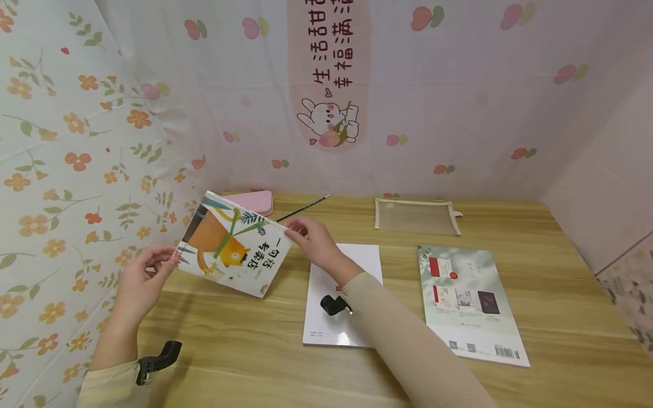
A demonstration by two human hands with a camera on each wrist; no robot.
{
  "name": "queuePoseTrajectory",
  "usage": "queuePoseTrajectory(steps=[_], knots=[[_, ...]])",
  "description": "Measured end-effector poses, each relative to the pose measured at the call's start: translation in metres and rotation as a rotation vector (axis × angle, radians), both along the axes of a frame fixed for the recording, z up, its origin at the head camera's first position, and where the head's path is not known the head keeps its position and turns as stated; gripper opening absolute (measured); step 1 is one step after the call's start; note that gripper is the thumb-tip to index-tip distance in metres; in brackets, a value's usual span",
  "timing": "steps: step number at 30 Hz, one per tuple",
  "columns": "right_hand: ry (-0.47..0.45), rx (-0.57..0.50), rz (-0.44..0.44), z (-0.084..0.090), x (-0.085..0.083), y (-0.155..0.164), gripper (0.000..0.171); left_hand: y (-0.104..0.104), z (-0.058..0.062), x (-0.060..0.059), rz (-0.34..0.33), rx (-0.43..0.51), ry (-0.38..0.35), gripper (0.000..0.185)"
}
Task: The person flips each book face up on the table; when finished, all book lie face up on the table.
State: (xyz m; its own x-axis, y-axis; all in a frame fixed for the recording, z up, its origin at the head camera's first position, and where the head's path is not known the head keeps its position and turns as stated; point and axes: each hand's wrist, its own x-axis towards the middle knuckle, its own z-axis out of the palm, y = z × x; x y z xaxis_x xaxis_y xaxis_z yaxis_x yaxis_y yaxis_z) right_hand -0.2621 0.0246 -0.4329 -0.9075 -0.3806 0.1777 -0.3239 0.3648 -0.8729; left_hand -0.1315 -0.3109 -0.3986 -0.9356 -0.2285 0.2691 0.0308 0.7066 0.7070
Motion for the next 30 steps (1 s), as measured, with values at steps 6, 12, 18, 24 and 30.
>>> queuePoseTrajectory(steps=[6,12,18,24,30], knots=[[-0.008,-0.003,-0.018,-0.005,-0.001,-0.001,0.015,-0.004,-0.002,-0.001,-0.017,-0.04,-0.085,0.041],[-0.014,0.02,0.023,-0.009,-0.001,-0.002,0.017,-0.008,-0.008,-0.003,-0.026,-0.076,-0.12,0.041],[-0.032,0.08,0.062,-0.013,-0.002,0.0,0.017,-0.009,-0.013,-0.004,-0.053,-0.097,-0.102,0.033],[-0.037,0.123,0.075,-0.018,-0.002,0.0,0.022,-0.009,-0.017,-0.004,-0.103,-0.109,-0.125,0.019],[-0.044,0.182,0.096,-0.022,-0.001,0.001,0.037,-0.012,-0.023,-0.005,-0.133,-0.134,-0.234,0.022]])
